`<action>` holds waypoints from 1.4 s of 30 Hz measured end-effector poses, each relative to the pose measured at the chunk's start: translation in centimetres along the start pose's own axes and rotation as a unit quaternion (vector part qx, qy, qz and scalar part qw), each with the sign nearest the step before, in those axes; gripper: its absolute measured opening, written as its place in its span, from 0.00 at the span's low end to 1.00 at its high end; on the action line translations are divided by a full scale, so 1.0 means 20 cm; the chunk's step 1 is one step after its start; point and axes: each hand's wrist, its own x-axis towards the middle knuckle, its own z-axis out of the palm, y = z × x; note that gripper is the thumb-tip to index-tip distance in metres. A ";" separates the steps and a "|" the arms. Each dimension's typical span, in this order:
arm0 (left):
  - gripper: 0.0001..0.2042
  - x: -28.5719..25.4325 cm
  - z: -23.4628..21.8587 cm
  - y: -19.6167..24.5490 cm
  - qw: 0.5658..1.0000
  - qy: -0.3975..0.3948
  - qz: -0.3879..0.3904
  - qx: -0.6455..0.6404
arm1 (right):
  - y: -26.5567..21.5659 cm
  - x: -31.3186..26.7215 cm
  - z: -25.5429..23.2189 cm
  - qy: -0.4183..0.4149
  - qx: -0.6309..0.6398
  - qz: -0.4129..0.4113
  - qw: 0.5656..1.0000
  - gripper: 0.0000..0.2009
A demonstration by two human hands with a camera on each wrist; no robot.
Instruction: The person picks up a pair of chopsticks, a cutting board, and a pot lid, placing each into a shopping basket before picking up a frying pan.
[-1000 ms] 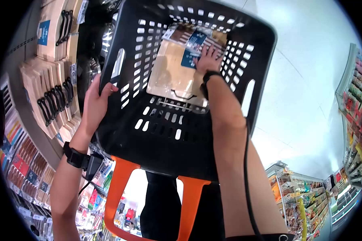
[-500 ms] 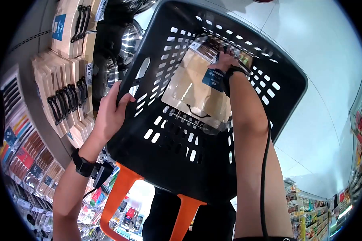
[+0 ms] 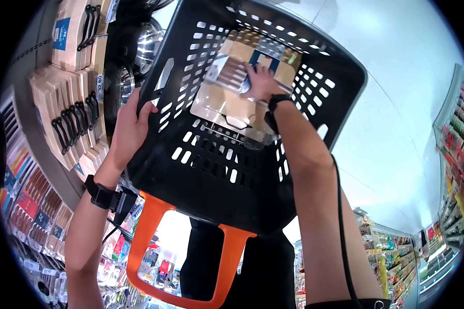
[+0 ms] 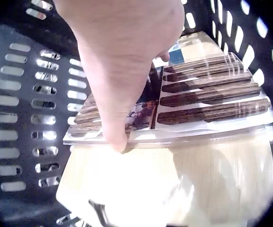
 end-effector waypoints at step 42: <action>0.12 -0.03 0.06 0.01 0.993 0.054 0.017 0.106 | -0.54 -0.80 -0.42 -0.079 0.620 0.264 0.734 0.31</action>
